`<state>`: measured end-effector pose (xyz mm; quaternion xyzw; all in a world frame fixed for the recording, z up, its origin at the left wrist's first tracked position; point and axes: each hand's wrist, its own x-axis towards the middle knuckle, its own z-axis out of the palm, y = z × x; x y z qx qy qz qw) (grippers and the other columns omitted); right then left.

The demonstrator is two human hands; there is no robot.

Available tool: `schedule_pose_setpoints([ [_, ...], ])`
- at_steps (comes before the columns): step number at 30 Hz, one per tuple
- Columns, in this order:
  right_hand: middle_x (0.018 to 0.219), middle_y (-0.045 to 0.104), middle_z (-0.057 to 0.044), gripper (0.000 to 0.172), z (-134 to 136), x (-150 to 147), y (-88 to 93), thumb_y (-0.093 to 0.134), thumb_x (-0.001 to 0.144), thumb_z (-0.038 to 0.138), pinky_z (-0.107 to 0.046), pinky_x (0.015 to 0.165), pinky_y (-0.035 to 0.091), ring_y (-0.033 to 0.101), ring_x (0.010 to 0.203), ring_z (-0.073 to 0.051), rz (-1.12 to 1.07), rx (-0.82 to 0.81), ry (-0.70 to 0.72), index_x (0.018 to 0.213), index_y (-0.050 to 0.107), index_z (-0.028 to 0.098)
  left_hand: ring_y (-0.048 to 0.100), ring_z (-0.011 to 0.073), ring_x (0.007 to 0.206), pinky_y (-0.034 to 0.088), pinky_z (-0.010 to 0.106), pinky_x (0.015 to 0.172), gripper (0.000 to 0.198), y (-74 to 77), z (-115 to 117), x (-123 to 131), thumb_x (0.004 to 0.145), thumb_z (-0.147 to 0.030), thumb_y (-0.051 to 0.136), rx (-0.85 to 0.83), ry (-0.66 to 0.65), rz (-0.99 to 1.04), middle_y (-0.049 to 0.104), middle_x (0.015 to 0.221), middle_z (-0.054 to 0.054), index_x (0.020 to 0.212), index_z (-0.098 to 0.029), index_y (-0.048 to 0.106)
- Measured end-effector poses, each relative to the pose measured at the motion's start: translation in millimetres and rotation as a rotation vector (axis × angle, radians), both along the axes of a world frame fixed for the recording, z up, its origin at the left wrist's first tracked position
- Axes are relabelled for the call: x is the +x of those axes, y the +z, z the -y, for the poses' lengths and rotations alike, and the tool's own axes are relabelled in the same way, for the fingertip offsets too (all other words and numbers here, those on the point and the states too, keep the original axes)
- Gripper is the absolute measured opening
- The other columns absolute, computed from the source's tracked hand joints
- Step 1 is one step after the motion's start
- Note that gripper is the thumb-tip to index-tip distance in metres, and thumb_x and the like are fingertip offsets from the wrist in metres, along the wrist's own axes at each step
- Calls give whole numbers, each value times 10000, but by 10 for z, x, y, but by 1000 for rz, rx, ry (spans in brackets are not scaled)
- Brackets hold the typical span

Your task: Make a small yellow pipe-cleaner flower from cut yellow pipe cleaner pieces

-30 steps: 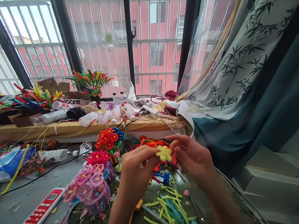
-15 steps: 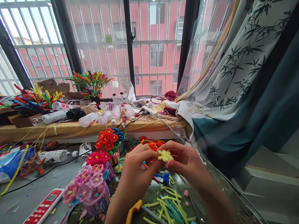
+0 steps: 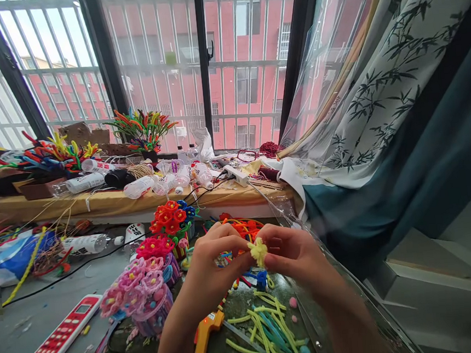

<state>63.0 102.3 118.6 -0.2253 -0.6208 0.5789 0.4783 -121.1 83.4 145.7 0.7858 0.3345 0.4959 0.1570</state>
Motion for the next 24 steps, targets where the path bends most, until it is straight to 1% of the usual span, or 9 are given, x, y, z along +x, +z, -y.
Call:
schedule_pose_setpoints([
  [4,686,564,26,264,29,-48,30,867,695,337,-223,538,372,465,605,-104,-50,-57,16,832,693,194,504,143,629,388,256,592,407,28,22,-3,885,-497,639,-25,-39,56,543,606,3,661,-165,710],
  [7,659,559,37,259,36,-73,33,875,682,309,-211,528,368,450,574,-87,-83,-99,13,820,691,190,496,142,625,389,258,592,426,35,37,7,878,-515,641,-43,-42,77,528,603,1,652,-160,709],
  [11,666,573,34,269,25,-69,18,873,675,337,-218,525,375,463,580,-97,-65,-78,5,805,686,194,497,147,630,387,270,601,445,23,30,5,877,-540,627,-45,-47,67,540,607,9,675,-158,728],
  [14,663,575,25,264,18,-47,19,839,720,391,-222,519,357,473,586,-103,1,-47,26,820,698,191,499,140,610,380,276,603,438,17,17,-6,889,-520,623,-33,-68,22,570,605,12,655,-166,733],
  [18,617,526,40,306,21,-27,48,786,779,443,-230,518,345,444,545,-93,72,-31,82,942,732,190,461,136,582,353,283,587,488,8,-1,-21,867,-536,644,-13,-30,-18,536,545,-3,533,-181,683],
  [20,699,554,22,280,26,-24,64,782,789,426,-231,525,358,448,570,-91,63,12,102,958,744,206,454,135,580,351,286,592,502,-4,-12,-32,861,-554,642,-19,-31,-21,529,535,-8,525,-183,683],
  [22,816,581,-3,232,31,-23,75,788,787,401,-231,529,363,457,610,-93,53,66,105,925,752,218,463,132,583,359,287,602,493,-19,-21,-43,862,-552,642,-35,-50,-20,546,546,-6,542,-181,697],
  [24,863,586,-14,216,34,-24,78,786,786,404,-234,525,359,461,627,-97,61,84,99,877,745,213,474,134,588,366,288,601,477,-29,-27,-52,859,-548,648,-45,-64,-14,565,556,1,561,-181,713],
])
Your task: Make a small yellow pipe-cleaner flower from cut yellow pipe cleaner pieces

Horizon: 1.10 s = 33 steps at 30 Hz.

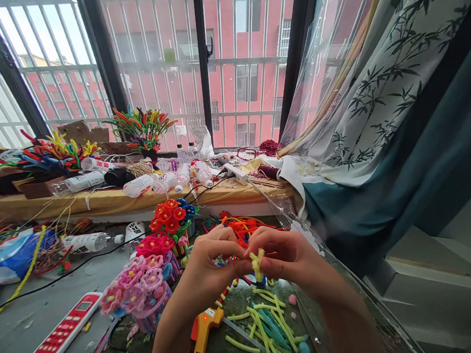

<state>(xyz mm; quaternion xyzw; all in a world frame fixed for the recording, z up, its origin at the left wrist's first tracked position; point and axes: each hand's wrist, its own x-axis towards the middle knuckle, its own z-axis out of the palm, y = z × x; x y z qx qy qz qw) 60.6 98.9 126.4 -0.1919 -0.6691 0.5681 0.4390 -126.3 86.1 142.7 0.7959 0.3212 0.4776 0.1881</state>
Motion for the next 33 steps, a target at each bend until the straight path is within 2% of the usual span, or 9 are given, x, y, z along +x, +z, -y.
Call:
schedule_pose_setpoints([
  [3,762,577,1,253,2,-4,-6,797,768,421,-236,514,357,473,610,-107,22,-42,-23,854,714,197,482,146,597,369,291,586,484,-1,1,-1,841,-586,646,3,9,18,570,552,13,587,-185,739],
  [7,662,587,25,281,6,-18,-9,882,662,376,-225,513,373,491,583,-105,-3,-83,-128,783,714,187,471,149,597,369,286,564,515,24,21,15,837,-614,628,38,36,26,572,556,27,592,-178,748],
  [10,665,640,19,270,18,-28,-4,910,618,336,-225,526,413,530,577,-106,-36,-85,-232,736,720,185,480,146,597,367,275,551,464,45,44,39,873,-540,633,76,69,21,552,561,20,621,-171,754],
  [15,674,691,-1,239,43,-35,-12,885,656,347,-267,574,493,603,594,-140,-93,-67,-350,708,710,192,487,146,606,377,265,550,327,49,81,89,905,-344,643,167,174,3,516,569,4,641,-180,743],
  [20,675,675,-1,257,-41,-58,-94,888,647,389,-272,555,491,584,582,-141,-236,-77,-257,706,714,210,524,142,641,414,261,584,186,66,120,136,850,-235,719,216,183,27,569,627,5,674,-176,735],
  [24,695,639,4,274,-141,-117,-199,887,645,415,-257,561,469,561,628,-142,-370,-22,-180,664,692,224,576,139,687,460,252,628,79,108,178,187,802,-146,764,305,160,44,663,713,10,744,-169,716],
  [28,730,629,15,203,-168,-178,-253,890,662,313,-240,579,462,557,648,-129,-471,-21,-107,675,699,245,609,129,705,486,246,654,62,115,238,220,825,-129,743,332,143,3,705,772,7,828,-173,699],
  [31,776,642,20,188,-168,-184,-244,885,681,309,-224,595,469,563,673,-119,-499,-9,-99,792,736,283,625,127,733,495,247,671,77,100,264,226,847,-124,720,335,175,-16,707,805,7,885,-179,683],
  [33,818,653,19,336,-166,-164,-224,890,669,371,-219,594,481,569,678,-116,-476,-16,-129,963,738,311,633,126,742,505,246,682,90,90,270,227,851,-105,708,357,201,-18,710,813,9,886,-179,672],
])
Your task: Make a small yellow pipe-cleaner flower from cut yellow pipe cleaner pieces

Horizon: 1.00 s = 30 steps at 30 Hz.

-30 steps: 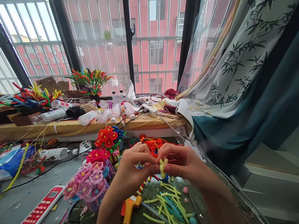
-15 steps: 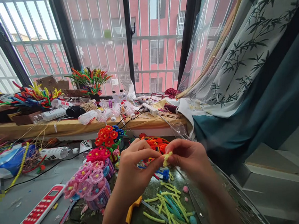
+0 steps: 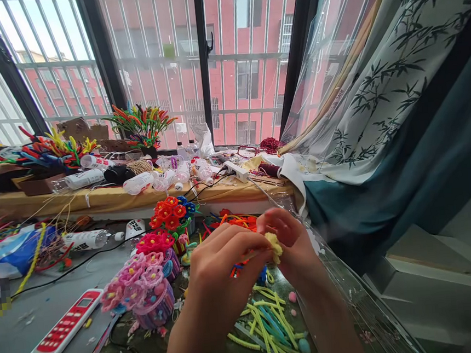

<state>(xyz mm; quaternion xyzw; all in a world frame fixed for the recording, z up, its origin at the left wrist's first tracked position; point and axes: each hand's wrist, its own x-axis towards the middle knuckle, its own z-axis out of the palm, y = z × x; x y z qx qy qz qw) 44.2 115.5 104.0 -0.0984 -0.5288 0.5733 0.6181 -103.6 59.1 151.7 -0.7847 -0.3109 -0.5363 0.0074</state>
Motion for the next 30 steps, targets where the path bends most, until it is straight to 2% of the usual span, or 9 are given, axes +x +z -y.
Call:
schedule_pose_setpoints([
  [1,833,661,15,411,5,16,12,889,661,407,-221,595,490,575,679,-117,25,-12,-18,1027,729,312,637,126,746,511,247,691,97,-3,0,1,850,-92,704,29,19,0,714,815,11,881,-177,669],
  [3,828,687,-1,444,29,52,41,876,662,457,-240,610,516,604,683,-132,104,-31,-41,1046,733,285,641,126,738,523,248,700,114,-6,-3,6,841,-68,706,117,79,-1,726,811,18,882,-168,667],
  [6,810,744,-36,361,109,87,106,871,672,442,-306,680,575,679,743,-190,236,-32,-64,955,763,245,649,133,723,537,251,696,128,-4,-18,19,835,-46,699,256,173,-23,744,802,28,893,-157,670],
  [10,872,781,-53,181,232,64,213,804,771,368,-345,736,615,723,789,-213,285,-5,-249,886,785,230,675,128,714,556,231,686,148,-7,-42,31,824,-31,703,347,204,-16,755,794,25,910,-146,666],
  [14,827,786,-36,95,270,20,254,767,809,317,-295,666,617,717,709,-182,262,18,-316,851,796,237,679,120,707,553,211,684,145,-14,-52,41,798,-35,736,366,222,32,747,792,33,879,-127,659],
  [20,823,779,-19,83,268,2,221,739,836,276,-261,666,603,720,720,-165,304,63,-375,893,794,249,646,135,708,550,246,682,142,-24,-71,49,818,-33,709,385,265,-9,725,806,42,913,-135,682],
  [30,772,733,17,62,318,-26,260,685,867,191,-237,645,554,687,678,-134,490,259,-698,850,738,218,588,158,698,524,276,643,141,-83,-114,43,858,7,626,489,295,-156,699,789,80,963,-67,685],
])
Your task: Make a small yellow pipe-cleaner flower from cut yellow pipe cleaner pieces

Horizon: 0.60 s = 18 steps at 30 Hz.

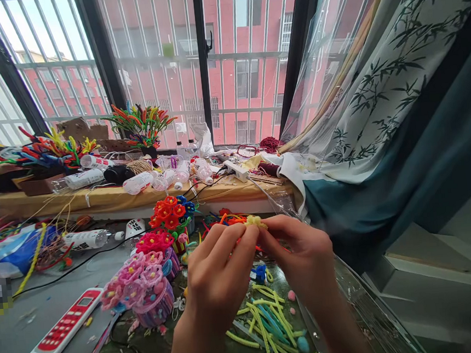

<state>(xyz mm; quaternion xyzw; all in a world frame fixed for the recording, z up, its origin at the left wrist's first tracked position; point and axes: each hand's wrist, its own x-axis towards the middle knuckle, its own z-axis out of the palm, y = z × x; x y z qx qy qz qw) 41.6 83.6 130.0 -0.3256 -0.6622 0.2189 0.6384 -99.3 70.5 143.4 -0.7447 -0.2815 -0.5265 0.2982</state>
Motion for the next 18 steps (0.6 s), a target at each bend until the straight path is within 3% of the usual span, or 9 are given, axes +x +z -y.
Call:
schedule_pose_setpoints([
  [7,791,744,27,96,12,-19,-29,637,919,199,-223,625,550,694,672,-125,34,63,-27,887,724,227,615,160,723,532,281,668,140,-24,9,-2,871,9,620,33,20,6,715,799,83,978,-59,679],
  [12,788,745,35,97,50,-17,25,647,915,171,-189,640,536,677,672,-103,81,156,-108,882,725,218,634,155,763,540,272,731,167,-56,33,-3,816,24,698,123,72,11,739,824,103,974,-31,701],
  [18,812,747,4,108,43,-21,36,650,889,86,-183,678,536,680,692,-105,119,244,-159,890,719,171,613,180,737,530,294,699,179,-77,23,7,774,58,712,124,60,-4,732,807,132,945,4,709],
])
